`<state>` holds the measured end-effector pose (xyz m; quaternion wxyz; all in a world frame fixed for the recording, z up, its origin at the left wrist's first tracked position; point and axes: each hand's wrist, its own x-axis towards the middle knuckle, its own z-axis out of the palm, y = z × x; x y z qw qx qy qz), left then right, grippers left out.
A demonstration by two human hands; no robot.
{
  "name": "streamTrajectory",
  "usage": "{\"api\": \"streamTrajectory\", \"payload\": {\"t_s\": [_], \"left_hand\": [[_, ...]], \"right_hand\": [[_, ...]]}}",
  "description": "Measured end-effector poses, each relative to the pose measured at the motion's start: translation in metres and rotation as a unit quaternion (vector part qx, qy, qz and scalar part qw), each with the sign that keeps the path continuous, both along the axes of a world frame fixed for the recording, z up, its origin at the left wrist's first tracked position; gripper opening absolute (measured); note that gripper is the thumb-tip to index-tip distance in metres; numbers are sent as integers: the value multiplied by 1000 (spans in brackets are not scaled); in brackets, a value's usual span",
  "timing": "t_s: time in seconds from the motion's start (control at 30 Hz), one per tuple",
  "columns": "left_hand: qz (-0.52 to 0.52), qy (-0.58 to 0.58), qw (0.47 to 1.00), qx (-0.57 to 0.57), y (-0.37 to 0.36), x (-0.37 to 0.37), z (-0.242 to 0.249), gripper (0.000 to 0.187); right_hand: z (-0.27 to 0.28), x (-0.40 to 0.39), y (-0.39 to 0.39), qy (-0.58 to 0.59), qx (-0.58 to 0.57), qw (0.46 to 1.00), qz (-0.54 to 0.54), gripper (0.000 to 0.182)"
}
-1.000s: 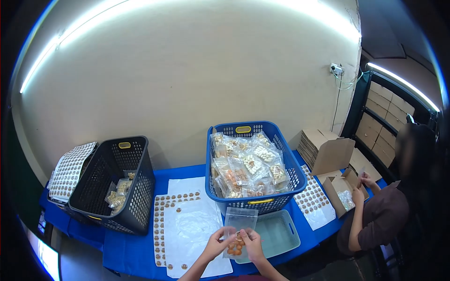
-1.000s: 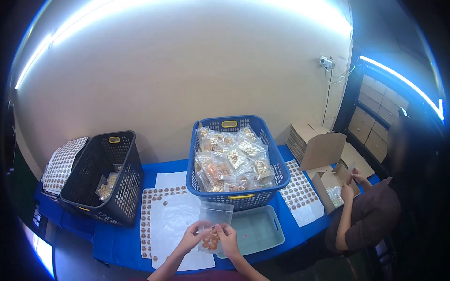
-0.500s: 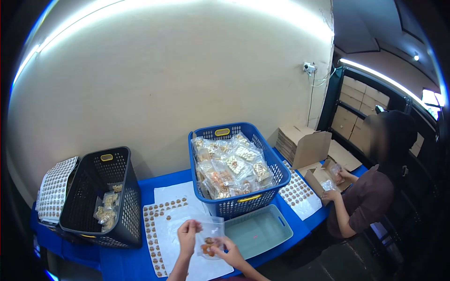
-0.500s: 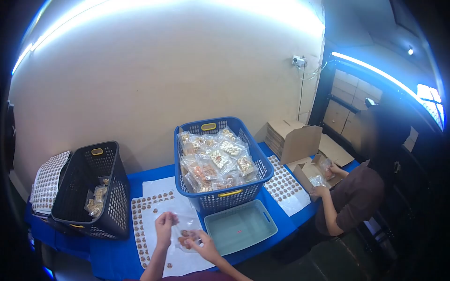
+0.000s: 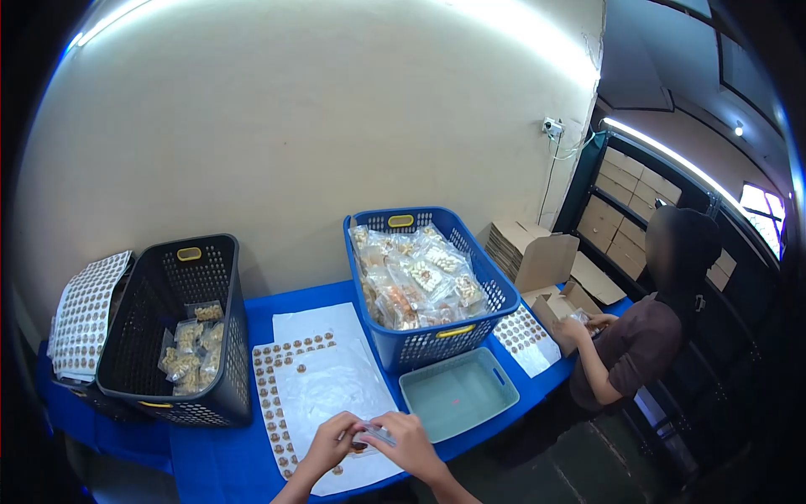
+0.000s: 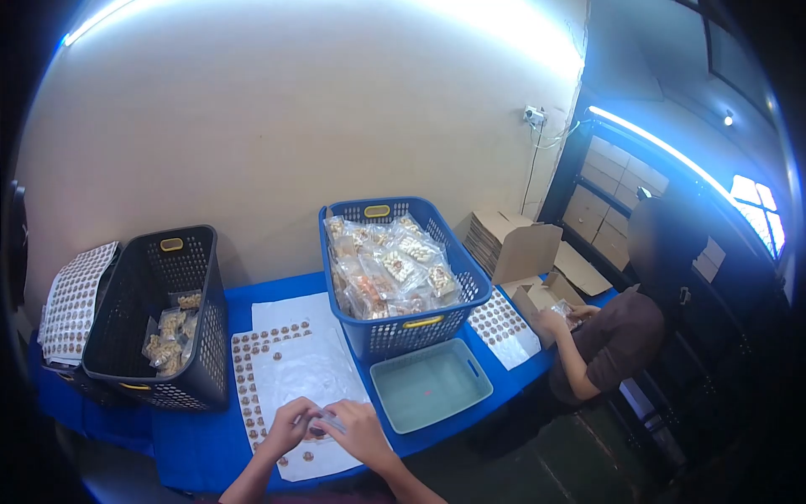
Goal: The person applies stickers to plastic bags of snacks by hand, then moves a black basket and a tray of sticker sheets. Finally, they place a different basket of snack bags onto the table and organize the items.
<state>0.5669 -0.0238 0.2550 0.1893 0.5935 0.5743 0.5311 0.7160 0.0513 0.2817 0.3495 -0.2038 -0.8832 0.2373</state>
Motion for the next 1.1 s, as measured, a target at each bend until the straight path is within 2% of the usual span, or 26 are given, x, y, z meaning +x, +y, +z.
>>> {"api": "streamTrajectory", "payload": {"t_s": [0.03,0.07,0.13,0.17,0.27,0.4,0.43,0.47,0.5,0.53,0.6,0.67,0.7,0.77,0.8,0.87,0.9,0.93,0.97,1.0,1.07,1.1], "left_hand": [[13,-13,1000,-6,-6,2,1,8],[24,-6,1000,-9,-13,-2,1,7],[48,4,999,-9,-22,-8,1,6],[65,29,997,22,-24,-9,0,6],[121,88,985,85,-31,-11,-1,4],[198,96,968,122,-32,-26,8,7],[210,85,966,125,-31,-31,9,7],[223,74,964,127,-30,-37,10,7],[237,82,956,154,-27,-42,8,14],[251,-29,959,127,-24,-49,7,18],[271,-245,928,66,-19,-70,6,27],[214,-220,950,50,-19,-103,5,36],[203,-197,958,53,-18,-105,5,34],[130,-245,961,-10,-17,-91,3,32],[94,-268,958,-41,-18,-81,1,32],[33,-235,954,-181,-21,-61,-6,26],[3,-215,945,-248,-20,-51,-8,24],[-54,-211,926,-309,-24,-40,-1,23],[-131,-162,951,-226,-21,-35,-28,25],[-159,-218,914,-303,-21,-30,-37,26],[-274,-183,906,-266,-25,-33,-46,25],[-245,-159,928,-230,-26,-36,-43,25]], "right_hand": [[-4,-11,-13,28,-98,995,-12,20],[-9,-17,-24,41,-112,993,-27,19],[-18,-23,-39,63,-134,988,-53,18],[-18,-28,-47,116,-126,984,-55,18],[-22,-35,-65,138,-168,974,-65,19],[-14,-37,-76,120,-176,977,-33,21],[-11,-38,-81,121,-227,966,-24,21],[-12,-38,-82,111,-216,970,-21,20],[-14,-37,-83,101,-206,973,-18,20],[-17,-36,-85,91,-196,976,-14,20],[-30,-24,-88,65,-223,973,-5,17],[-42,-14,-89,71,-238,968,-19,15],[-48,-10,-88,88,-239,966,-39,13],[-57,1,-80,75,-254,963,-56,13],[-51,0,-79,82,-203,973,-72,18],[-27,-8,-76,98,-104,984,-103,30],[-18,-9,-78,83,-88,990,-77,44],[-17,-10,-80,45,-50,996,-62,41],[-15,-11,-81,7,-10,999,-46,38],[-15,-12,-81,-31,30,999,-29,36],[-28,-13,-79,-32,3,999,34,22],[-33,-14,-76,-25,-20,998,54,19]]}}
